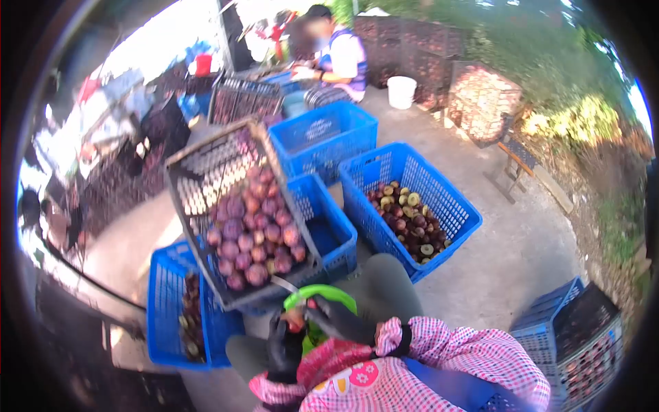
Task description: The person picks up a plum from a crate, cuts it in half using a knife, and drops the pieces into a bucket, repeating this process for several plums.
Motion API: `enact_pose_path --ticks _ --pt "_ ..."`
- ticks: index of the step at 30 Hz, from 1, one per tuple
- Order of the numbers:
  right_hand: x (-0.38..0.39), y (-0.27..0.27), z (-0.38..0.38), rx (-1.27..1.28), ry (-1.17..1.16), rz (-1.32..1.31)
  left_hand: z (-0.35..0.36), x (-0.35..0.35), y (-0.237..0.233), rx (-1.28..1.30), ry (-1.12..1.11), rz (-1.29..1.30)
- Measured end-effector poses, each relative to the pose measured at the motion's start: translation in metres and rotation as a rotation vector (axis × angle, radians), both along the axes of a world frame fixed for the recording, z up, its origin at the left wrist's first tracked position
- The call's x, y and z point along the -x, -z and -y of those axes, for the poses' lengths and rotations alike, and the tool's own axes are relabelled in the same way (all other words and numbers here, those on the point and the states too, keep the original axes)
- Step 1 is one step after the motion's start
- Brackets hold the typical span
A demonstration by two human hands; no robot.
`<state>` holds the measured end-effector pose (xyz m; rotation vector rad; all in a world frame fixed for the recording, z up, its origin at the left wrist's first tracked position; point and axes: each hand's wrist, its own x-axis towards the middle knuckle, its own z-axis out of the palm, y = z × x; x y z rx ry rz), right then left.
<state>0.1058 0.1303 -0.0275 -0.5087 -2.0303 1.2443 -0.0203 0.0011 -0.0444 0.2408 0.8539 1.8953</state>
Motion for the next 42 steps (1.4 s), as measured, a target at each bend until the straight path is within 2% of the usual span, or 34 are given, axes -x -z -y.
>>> enact_pose_path --ticks 1,2,3,6,9,12,15,21,28,30,31,32,36,37,38,39,40,41,42 --pt "-0.002 0.01 -0.002 0.108 -0.036 -0.042 -0.009 -0.003 -0.014 -0.15 0.128 -0.138" --pt "-0.001 -0.011 -0.005 0.165 -0.037 -0.064 -0.012 -0.014 -0.03 -0.101 0.107 -0.06" --pt "-0.018 -0.03 -0.006 0.091 -0.027 0.027 -0.013 -0.017 -0.037 -0.192 0.142 -0.084" --pt "-0.026 -0.041 -0.002 0.219 -0.059 0.058 -0.007 -0.022 -0.035 -0.034 0.054 -0.127" --pt "-0.032 -0.055 0.002 -0.038 -0.001 0.103 0.002 -0.023 -0.026 -0.053 0.034 -0.117" --pt "-0.037 -0.058 0.009 -0.065 -0.087 0.18 0.008 -0.021 -0.019 -0.101 0.071 -0.138" --pt "-0.037 -0.062 0.013 -0.057 -0.1 0.207 0.014 -0.023 -0.036 0.073 0.125 -0.348" --pt "-0.038 -0.059 0.008 -0.087 -0.146 0.236 0.005 -0.028 -0.039 0.01 0.07 -0.528" --pt "-0.037 -0.055 0.002 -0.11 -0.151 0.261 0.0 -0.027 -0.032 0.075 0.066 -0.553" --pt "-0.039 -0.055 0.006 -0.052 -0.125 0.335 0.0 -0.028 -0.042 0.118 0.036 -0.839" --pt "-0.04 -0.053 0.008 -0.054 -0.116 0.335 0.0 -0.024 -0.044 0.163 -0.003 -1.084" --pt "-0.039 -0.05 0.009 -0.079 -0.128 0.328 0.002 -0.022 -0.045 0.202 -0.005 -1.173" --pt "-0.033 -0.024 0.005 -0.162 -0.034 0.226 0.001 -0.02 -0.032 0.209 0.016 -1.179" --pt "-0.03 -0.016 0.004 -0.049 -0.094 0.167 0.0 -0.014 -0.033 0.177 0.046 -1.193" --pt "-0.029 -0.015 0.002 0.064 -0.166 0.105 0.001 -0.009 -0.035 0.174 0.134 -1.014" --pt "-0.034 -0.017 -0.008 0.06 -0.144 0.094 0.002 -0.002 -0.038 0.18 0.215 -0.837" --pt "-0.042 -0.024 -0.026 0.643 -0.571 0.08 0.0 0.005 -0.042 0.125 0.255 -0.772" --pt "-0.044 -0.032 -0.037 1.221 -1.007 0.06 -0.002 0.021 -0.026 0.033 0.307 -0.569" --pt "-0.05 -0.039 -0.026 1.178 -0.978 -0.115 -0.006 0.035 -0.008 -0.057 0.347 -0.355"
